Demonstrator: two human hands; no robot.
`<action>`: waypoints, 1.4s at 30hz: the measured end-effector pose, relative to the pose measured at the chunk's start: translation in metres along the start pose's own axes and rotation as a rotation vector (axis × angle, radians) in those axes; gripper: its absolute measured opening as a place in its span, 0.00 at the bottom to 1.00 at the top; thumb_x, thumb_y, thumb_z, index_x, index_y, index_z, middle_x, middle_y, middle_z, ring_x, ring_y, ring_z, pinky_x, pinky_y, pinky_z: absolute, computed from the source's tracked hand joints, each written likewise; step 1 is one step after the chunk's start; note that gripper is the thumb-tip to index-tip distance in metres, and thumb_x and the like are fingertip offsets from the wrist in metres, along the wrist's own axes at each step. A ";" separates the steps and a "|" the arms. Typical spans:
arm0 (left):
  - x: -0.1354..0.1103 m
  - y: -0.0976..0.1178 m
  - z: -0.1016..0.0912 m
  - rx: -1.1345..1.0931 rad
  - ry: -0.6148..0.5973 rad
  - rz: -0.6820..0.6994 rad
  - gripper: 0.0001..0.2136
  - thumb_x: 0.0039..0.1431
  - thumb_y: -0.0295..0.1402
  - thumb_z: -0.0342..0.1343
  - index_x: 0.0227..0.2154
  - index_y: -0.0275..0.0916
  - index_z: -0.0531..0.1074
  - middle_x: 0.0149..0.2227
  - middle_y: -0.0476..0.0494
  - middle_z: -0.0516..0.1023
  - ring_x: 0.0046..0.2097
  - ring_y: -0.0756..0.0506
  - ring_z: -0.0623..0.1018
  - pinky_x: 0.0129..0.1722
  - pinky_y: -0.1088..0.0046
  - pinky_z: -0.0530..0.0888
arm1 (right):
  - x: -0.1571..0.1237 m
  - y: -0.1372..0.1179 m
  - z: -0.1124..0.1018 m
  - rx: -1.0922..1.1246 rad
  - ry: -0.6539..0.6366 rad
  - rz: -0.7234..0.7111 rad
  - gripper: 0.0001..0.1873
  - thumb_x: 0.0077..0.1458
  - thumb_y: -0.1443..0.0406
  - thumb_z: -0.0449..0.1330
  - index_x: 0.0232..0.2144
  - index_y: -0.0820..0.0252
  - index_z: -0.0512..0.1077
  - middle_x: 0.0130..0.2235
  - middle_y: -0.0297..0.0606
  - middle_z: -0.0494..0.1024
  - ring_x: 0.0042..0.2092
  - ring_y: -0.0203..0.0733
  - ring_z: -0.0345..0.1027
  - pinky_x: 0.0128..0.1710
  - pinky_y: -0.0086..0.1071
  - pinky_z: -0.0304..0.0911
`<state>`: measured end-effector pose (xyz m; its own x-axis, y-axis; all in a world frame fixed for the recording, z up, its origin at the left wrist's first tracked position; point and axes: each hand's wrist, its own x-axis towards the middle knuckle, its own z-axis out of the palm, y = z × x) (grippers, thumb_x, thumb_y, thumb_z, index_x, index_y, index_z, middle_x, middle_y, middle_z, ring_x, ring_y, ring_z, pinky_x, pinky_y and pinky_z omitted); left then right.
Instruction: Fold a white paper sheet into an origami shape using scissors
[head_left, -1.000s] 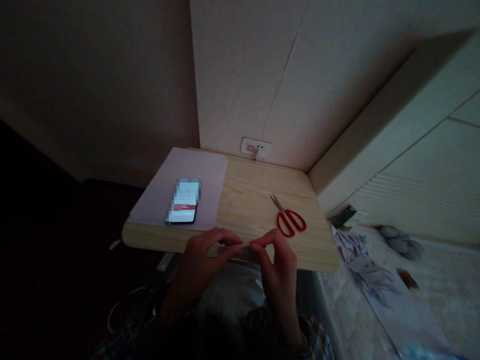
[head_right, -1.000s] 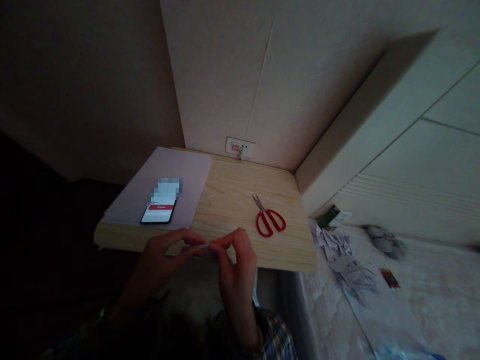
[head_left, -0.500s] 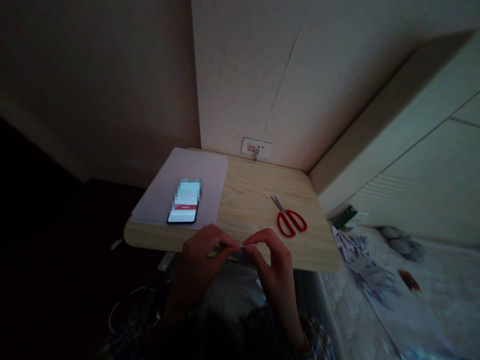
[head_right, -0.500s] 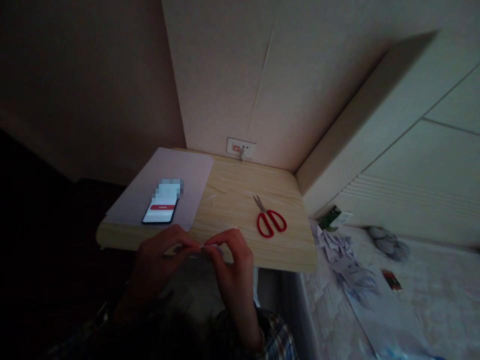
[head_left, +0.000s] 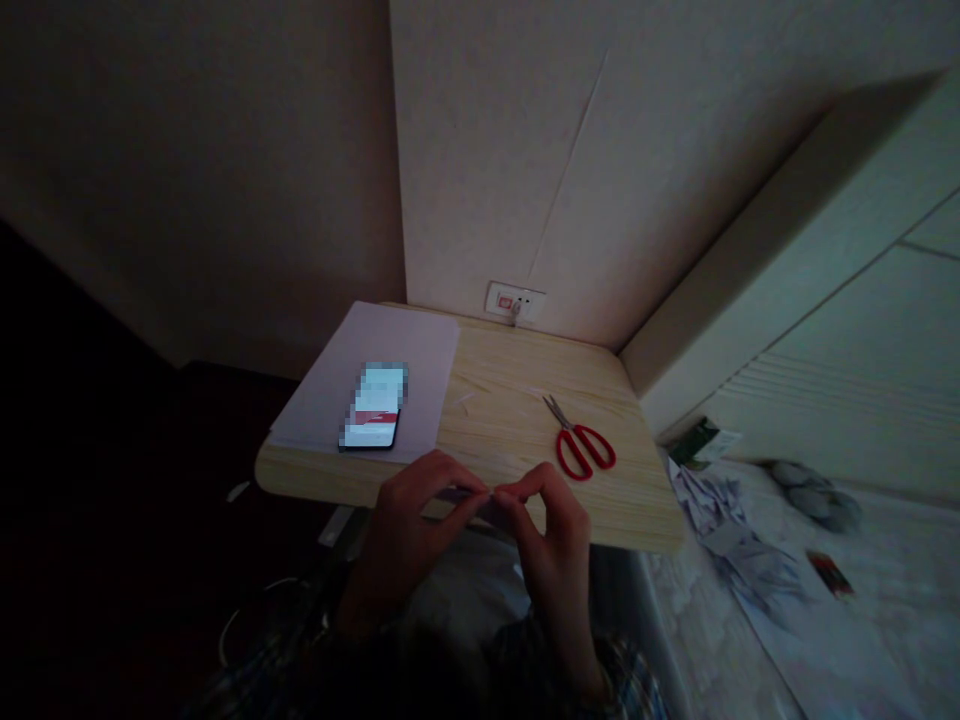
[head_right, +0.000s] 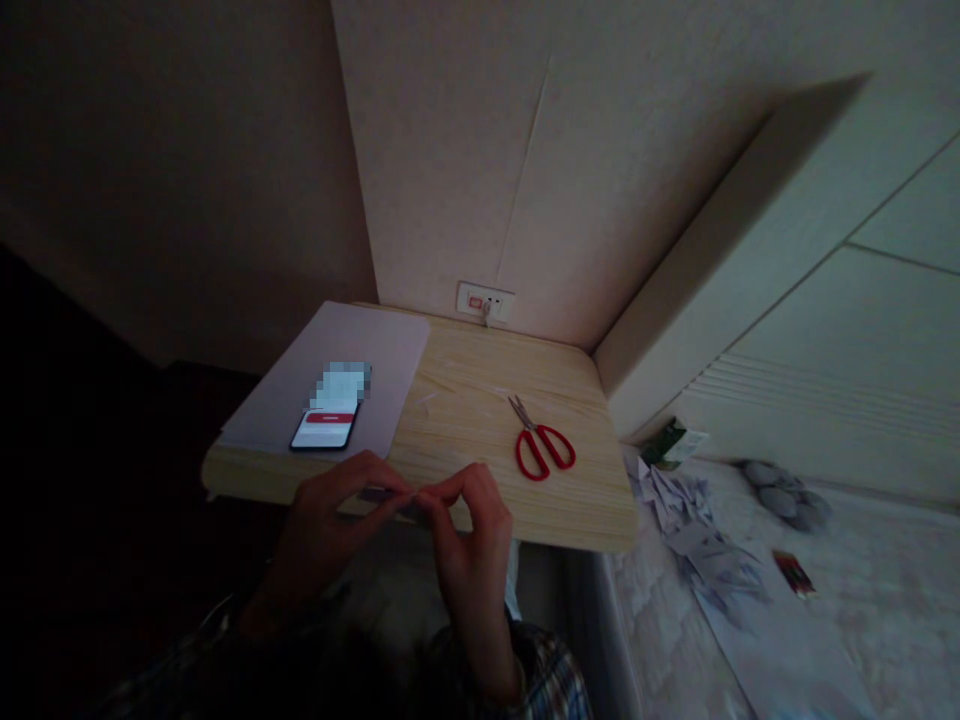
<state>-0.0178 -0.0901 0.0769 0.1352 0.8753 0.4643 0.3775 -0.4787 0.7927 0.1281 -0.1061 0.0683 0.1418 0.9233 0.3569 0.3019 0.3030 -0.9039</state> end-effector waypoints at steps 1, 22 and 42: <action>0.000 0.000 0.000 0.006 -0.001 0.014 0.05 0.53 0.25 0.60 0.23 0.39 0.73 0.24 0.49 0.76 0.29 0.48 0.76 0.31 0.75 0.71 | 0.001 0.001 -0.001 0.013 -0.011 0.001 0.12 0.54 0.66 0.61 0.21 0.57 0.67 0.23 0.30 0.69 0.28 0.38 0.63 0.30 0.30 0.59; 0.004 -0.001 0.003 -0.010 -0.076 -0.146 0.05 0.51 0.25 0.58 0.23 0.39 0.73 0.24 0.51 0.77 0.29 0.49 0.76 0.31 0.76 0.71 | 0.007 0.010 -0.007 0.026 -0.071 0.028 0.06 0.54 0.66 0.59 0.24 0.57 0.70 0.26 0.31 0.71 0.30 0.39 0.65 0.31 0.30 0.60; 0.002 -0.006 -0.002 -0.035 -0.060 -0.108 0.05 0.52 0.25 0.59 0.23 0.38 0.74 0.25 0.50 0.77 0.29 0.49 0.76 0.32 0.76 0.71 | 0.007 0.006 -0.009 -0.001 -0.136 -0.004 0.06 0.54 0.65 0.60 0.25 0.58 0.71 0.27 0.32 0.71 0.31 0.39 0.65 0.31 0.30 0.59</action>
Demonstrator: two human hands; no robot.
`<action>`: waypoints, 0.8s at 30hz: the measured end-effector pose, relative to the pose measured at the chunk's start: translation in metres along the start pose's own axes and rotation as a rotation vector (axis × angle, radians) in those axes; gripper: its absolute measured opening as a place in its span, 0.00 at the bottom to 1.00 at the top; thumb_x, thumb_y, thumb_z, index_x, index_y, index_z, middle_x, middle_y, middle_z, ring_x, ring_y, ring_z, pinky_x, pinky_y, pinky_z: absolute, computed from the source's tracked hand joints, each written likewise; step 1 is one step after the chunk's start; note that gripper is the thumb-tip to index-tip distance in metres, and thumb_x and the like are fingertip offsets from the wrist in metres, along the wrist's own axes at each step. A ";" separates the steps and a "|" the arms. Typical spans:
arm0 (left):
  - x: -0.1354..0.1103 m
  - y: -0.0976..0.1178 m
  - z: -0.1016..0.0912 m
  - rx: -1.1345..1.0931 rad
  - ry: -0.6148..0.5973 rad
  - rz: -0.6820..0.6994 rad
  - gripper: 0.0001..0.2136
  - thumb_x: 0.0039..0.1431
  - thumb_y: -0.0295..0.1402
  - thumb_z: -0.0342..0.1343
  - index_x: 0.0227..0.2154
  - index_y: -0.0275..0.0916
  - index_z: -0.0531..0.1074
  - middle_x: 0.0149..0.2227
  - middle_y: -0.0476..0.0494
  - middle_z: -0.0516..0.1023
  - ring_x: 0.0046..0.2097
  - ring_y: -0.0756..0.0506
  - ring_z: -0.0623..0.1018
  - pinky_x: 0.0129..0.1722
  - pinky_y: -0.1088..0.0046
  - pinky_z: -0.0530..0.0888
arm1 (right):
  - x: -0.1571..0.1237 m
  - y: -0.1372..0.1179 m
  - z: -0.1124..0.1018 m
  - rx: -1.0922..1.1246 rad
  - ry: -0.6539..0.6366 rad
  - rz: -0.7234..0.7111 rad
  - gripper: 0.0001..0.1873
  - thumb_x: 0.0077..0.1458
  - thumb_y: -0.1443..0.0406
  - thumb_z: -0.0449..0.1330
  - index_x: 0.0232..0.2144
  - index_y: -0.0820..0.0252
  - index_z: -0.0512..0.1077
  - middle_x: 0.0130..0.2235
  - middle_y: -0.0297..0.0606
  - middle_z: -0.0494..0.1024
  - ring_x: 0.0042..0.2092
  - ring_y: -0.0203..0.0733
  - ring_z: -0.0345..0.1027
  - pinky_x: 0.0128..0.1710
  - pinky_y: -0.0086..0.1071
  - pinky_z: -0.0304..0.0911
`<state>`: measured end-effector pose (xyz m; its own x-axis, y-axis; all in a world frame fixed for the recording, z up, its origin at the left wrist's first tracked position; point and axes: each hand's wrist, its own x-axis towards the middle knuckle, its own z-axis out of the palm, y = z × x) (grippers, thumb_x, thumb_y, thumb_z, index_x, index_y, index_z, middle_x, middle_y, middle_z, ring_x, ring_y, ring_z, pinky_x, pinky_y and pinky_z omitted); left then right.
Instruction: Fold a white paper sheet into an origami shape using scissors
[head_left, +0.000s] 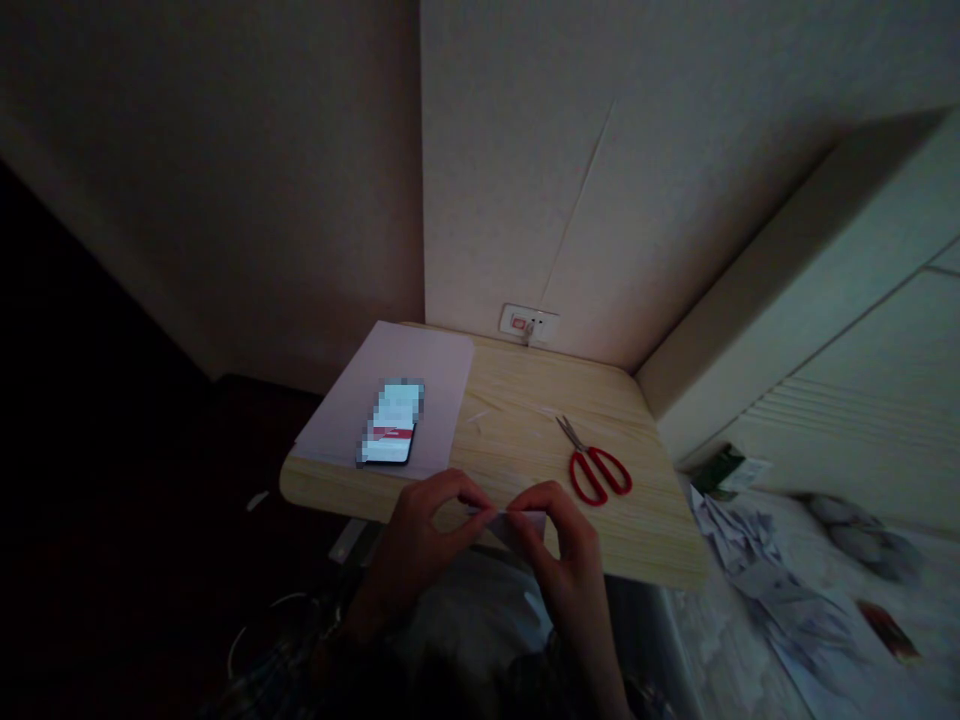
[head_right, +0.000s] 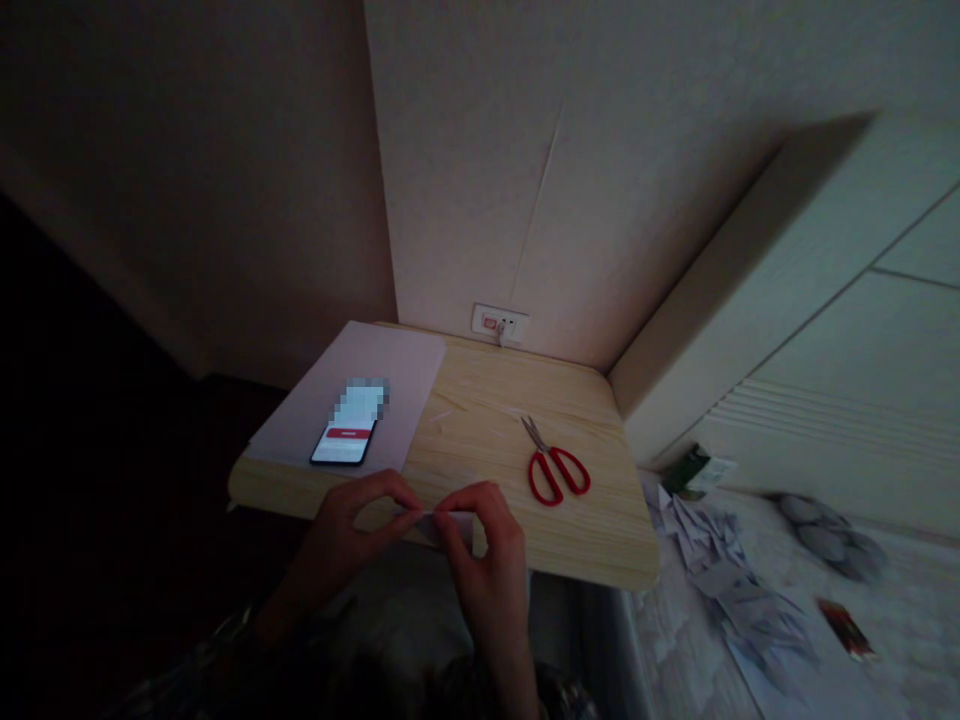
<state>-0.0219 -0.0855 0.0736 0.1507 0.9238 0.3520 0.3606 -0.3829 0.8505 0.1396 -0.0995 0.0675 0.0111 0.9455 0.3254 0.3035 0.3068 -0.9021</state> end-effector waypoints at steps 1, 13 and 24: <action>0.000 -0.001 0.000 -0.005 0.000 0.001 0.05 0.52 0.25 0.59 0.24 0.38 0.74 0.25 0.50 0.78 0.30 0.49 0.76 0.33 0.76 0.71 | 0.000 0.000 0.000 -0.006 -0.003 0.006 0.06 0.54 0.65 0.60 0.25 0.58 0.71 0.27 0.32 0.71 0.31 0.39 0.65 0.31 0.30 0.59; 0.004 -0.005 -0.006 -0.092 0.063 -0.049 0.03 0.51 0.26 0.60 0.24 0.38 0.75 0.25 0.51 0.78 0.31 0.50 0.75 0.34 0.77 0.69 | -0.003 0.002 0.000 0.024 0.090 0.095 0.07 0.54 0.64 0.59 0.24 0.58 0.69 0.25 0.30 0.69 0.29 0.37 0.61 0.28 0.29 0.55; 0.002 -0.010 -0.005 -0.112 0.066 -0.129 0.04 0.52 0.27 0.59 0.23 0.39 0.73 0.25 0.52 0.76 0.31 0.49 0.75 0.34 0.77 0.68 | -0.005 0.004 0.003 0.012 0.061 0.059 0.08 0.56 0.64 0.59 0.25 0.57 0.69 0.26 0.31 0.68 0.30 0.38 0.62 0.30 0.30 0.56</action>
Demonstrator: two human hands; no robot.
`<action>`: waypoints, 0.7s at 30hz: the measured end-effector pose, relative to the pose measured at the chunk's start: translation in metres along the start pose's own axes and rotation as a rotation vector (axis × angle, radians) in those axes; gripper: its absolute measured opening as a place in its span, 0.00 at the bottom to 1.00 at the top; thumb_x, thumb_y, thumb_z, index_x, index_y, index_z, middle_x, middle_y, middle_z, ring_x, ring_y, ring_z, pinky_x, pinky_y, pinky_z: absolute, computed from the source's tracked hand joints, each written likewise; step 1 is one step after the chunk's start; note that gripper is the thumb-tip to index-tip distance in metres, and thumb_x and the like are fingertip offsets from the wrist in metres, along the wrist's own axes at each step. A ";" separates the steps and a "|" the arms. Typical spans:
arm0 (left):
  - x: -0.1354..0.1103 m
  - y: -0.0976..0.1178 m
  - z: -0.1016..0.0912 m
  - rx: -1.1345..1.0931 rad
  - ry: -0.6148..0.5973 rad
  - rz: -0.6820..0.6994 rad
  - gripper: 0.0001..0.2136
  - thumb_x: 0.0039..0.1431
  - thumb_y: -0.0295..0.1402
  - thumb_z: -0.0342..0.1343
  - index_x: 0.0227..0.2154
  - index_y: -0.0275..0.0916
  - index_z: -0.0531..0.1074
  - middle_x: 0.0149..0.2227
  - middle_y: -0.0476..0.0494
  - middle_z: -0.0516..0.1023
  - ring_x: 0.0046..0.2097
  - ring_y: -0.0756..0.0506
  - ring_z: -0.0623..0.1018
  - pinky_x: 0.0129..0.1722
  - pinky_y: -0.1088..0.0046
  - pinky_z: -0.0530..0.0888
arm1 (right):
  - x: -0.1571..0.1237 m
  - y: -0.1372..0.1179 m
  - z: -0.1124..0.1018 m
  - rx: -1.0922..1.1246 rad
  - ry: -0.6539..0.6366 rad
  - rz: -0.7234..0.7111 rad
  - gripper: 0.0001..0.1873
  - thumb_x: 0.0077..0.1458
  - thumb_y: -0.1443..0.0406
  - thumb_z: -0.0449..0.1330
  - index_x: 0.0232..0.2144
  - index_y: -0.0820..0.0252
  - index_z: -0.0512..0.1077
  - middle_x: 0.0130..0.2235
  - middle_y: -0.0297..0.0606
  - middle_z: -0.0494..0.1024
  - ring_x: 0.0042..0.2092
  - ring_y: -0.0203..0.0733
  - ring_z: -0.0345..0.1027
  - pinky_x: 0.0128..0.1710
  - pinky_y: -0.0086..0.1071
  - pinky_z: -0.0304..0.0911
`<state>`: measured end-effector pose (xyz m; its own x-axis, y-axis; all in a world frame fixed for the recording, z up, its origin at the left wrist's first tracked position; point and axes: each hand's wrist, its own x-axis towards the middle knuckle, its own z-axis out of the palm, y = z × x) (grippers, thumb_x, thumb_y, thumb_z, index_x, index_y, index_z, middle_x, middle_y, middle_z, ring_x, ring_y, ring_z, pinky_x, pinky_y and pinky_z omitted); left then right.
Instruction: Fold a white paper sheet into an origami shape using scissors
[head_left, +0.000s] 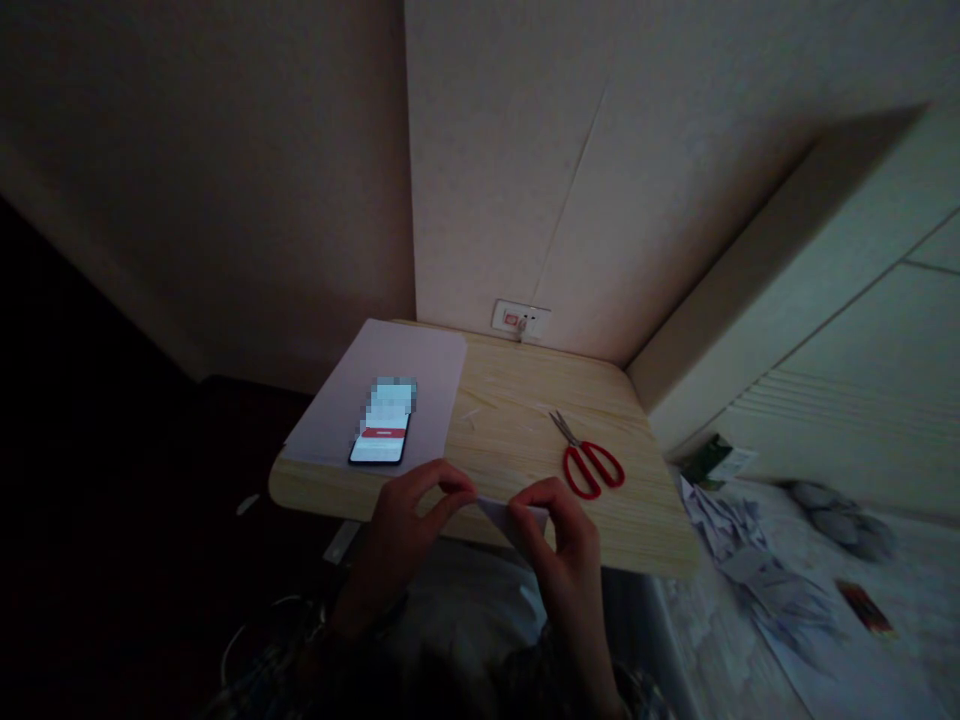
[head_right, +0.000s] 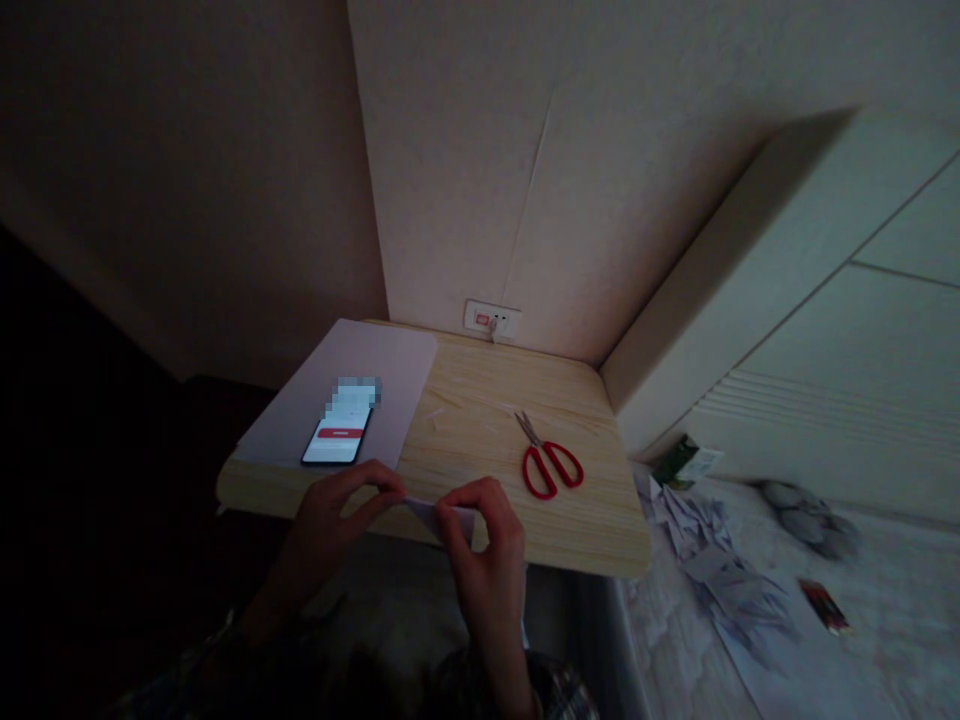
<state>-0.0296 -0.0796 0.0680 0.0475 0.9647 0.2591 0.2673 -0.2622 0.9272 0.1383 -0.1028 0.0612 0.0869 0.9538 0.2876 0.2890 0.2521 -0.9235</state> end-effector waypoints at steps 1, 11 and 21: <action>0.000 0.000 0.000 0.017 -0.002 0.012 0.05 0.53 0.26 0.59 0.24 0.39 0.73 0.25 0.52 0.76 0.31 0.49 0.74 0.35 0.77 0.68 | 0.000 0.000 0.000 -0.009 0.001 -0.009 0.08 0.55 0.65 0.59 0.25 0.57 0.69 0.26 0.31 0.69 0.30 0.38 0.62 0.30 0.30 0.56; -0.002 0.000 0.006 0.050 -0.082 0.135 0.04 0.58 0.26 0.54 0.28 0.39 0.70 0.30 0.50 0.73 0.35 0.48 0.73 0.38 0.75 0.68 | 0.002 -0.001 -0.002 -0.050 0.042 -0.058 0.07 0.55 0.66 0.59 0.25 0.57 0.69 0.27 0.32 0.70 0.31 0.39 0.63 0.31 0.31 0.57; 0.000 0.002 0.007 -0.058 -0.035 0.082 0.05 0.56 0.25 0.54 0.26 0.39 0.69 0.29 0.50 0.71 0.34 0.49 0.73 0.36 0.75 0.69 | 0.001 0.002 0.004 0.095 -0.055 -0.007 0.02 0.54 0.65 0.60 0.31 0.56 0.71 0.30 0.32 0.71 0.34 0.39 0.65 0.34 0.31 0.60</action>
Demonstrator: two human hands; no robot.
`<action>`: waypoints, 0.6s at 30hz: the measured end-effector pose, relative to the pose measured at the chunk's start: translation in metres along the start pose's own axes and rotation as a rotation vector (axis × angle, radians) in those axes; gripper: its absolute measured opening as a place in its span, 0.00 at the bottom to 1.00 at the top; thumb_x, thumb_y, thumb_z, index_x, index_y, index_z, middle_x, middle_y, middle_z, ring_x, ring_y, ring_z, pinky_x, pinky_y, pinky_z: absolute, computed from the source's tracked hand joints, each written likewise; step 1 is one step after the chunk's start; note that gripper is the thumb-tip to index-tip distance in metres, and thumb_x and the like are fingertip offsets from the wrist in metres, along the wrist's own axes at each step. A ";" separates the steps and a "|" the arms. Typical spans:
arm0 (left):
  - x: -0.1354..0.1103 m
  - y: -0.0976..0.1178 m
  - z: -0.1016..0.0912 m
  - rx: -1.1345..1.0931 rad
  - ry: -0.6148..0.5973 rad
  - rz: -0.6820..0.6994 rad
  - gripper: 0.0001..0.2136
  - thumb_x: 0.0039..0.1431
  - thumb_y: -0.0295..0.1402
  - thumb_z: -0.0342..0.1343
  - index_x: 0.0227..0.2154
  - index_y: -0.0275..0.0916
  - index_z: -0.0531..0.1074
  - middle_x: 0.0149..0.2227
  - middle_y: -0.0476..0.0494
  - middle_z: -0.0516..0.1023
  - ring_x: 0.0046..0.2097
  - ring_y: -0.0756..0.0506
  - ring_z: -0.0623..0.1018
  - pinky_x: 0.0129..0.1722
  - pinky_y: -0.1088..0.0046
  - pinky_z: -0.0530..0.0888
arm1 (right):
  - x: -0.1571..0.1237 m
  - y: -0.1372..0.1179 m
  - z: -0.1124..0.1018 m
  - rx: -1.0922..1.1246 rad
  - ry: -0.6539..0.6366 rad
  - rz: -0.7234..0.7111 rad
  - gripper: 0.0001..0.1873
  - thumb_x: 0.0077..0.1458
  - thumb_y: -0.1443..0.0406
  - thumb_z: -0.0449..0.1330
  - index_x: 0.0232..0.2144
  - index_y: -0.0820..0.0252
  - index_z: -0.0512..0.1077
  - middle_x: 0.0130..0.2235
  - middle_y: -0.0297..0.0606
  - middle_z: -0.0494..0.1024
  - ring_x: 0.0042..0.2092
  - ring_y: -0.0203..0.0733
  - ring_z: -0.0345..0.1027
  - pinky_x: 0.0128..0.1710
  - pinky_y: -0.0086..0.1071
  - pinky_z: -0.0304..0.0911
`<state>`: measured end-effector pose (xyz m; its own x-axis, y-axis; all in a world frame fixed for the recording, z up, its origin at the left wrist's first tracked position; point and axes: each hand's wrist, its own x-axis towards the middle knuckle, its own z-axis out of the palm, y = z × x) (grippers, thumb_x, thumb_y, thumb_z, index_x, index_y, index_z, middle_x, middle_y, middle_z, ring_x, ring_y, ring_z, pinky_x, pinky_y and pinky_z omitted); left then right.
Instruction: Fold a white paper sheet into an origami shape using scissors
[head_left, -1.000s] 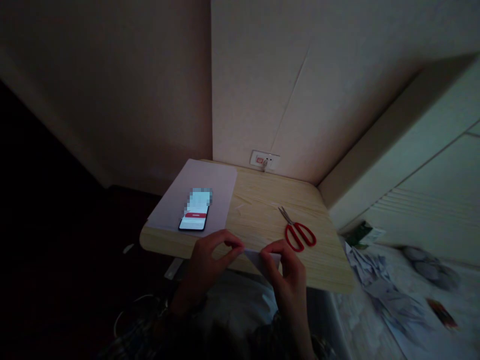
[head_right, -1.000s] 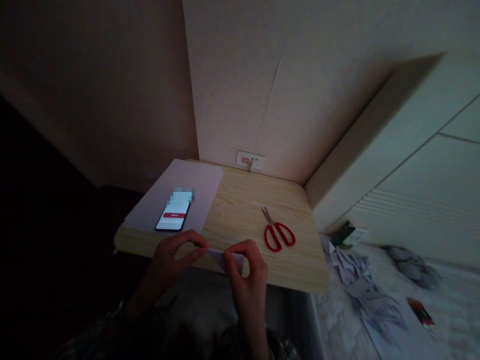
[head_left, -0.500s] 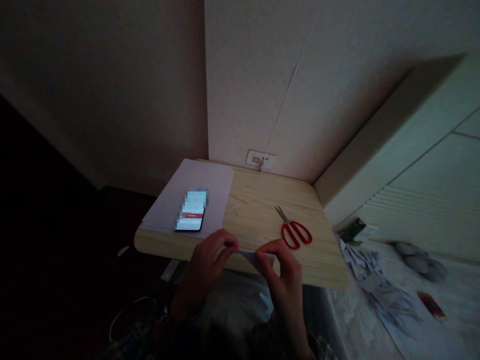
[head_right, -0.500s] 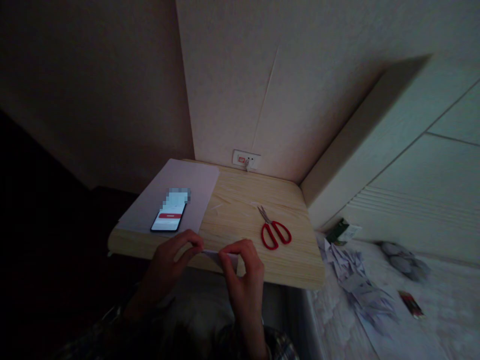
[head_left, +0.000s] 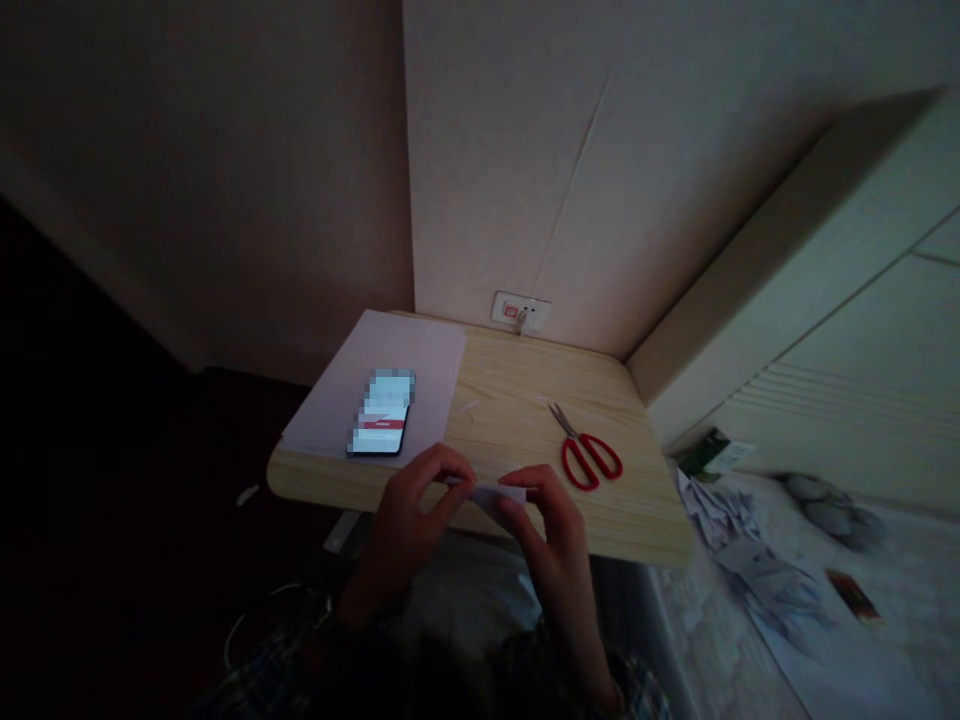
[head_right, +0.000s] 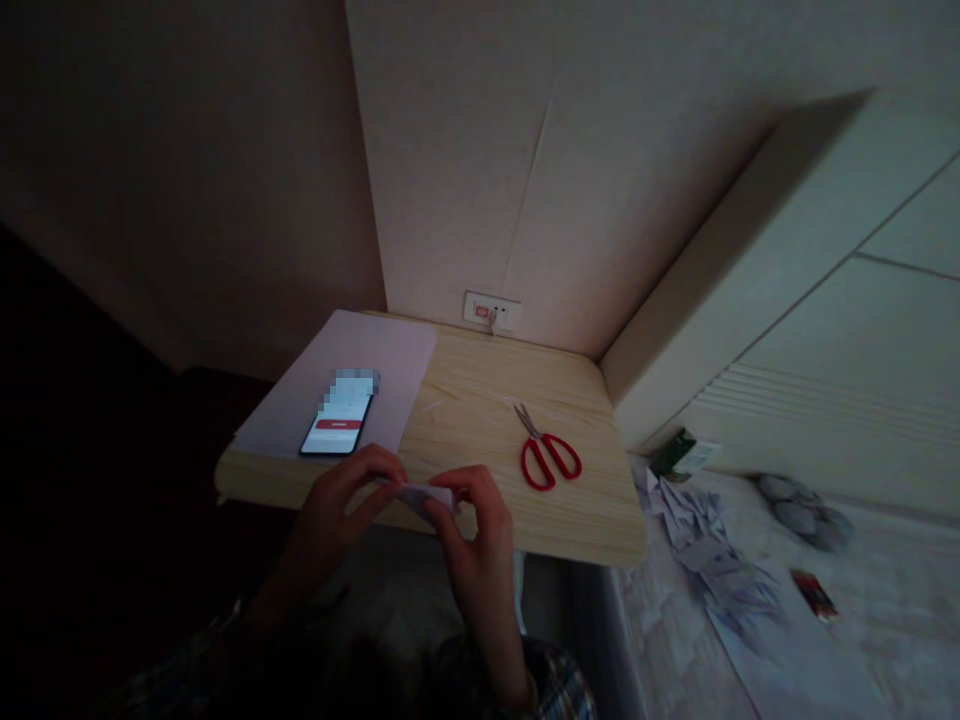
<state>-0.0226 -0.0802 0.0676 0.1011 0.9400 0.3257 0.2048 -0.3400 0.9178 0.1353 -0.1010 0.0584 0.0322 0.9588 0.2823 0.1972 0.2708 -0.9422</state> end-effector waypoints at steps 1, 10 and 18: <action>0.001 0.000 -0.001 -0.035 0.018 -0.021 0.05 0.56 0.25 0.54 0.26 0.39 0.69 0.29 0.50 0.71 0.34 0.49 0.73 0.36 0.75 0.69 | 0.000 0.001 -0.001 0.009 -0.003 0.004 0.02 0.55 0.65 0.60 0.31 0.56 0.71 0.30 0.32 0.71 0.34 0.39 0.65 0.35 0.31 0.60; 0.001 0.003 0.000 -0.320 0.067 -0.240 0.04 0.54 0.32 0.56 0.26 0.38 0.68 0.26 0.52 0.70 0.28 0.50 0.74 0.30 0.75 0.71 | 0.002 -0.002 -0.004 0.010 -0.040 -0.023 0.13 0.62 0.62 0.50 0.31 0.57 0.73 0.29 0.33 0.72 0.31 0.38 0.64 0.31 0.30 0.57; -0.001 0.000 0.000 -0.332 0.093 -0.336 0.06 0.53 0.35 0.57 0.27 0.39 0.68 0.23 0.53 0.72 0.27 0.49 0.74 0.31 0.73 0.70 | 0.003 -0.004 -0.002 0.055 -0.089 0.011 0.13 0.61 0.61 0.52 0.29 0.57 0.73 0.29 0.34 0.72 0.31 0.39 0.65 0.31 0.30 0.57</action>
<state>-0.0222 -0.0809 0.0677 -0.0083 1.0000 0.0039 -0.1126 -0.0048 0.9936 0.1369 -0.0996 0.0630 -0.0532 0.9649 0.2570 0.1431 0.2621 -0.9544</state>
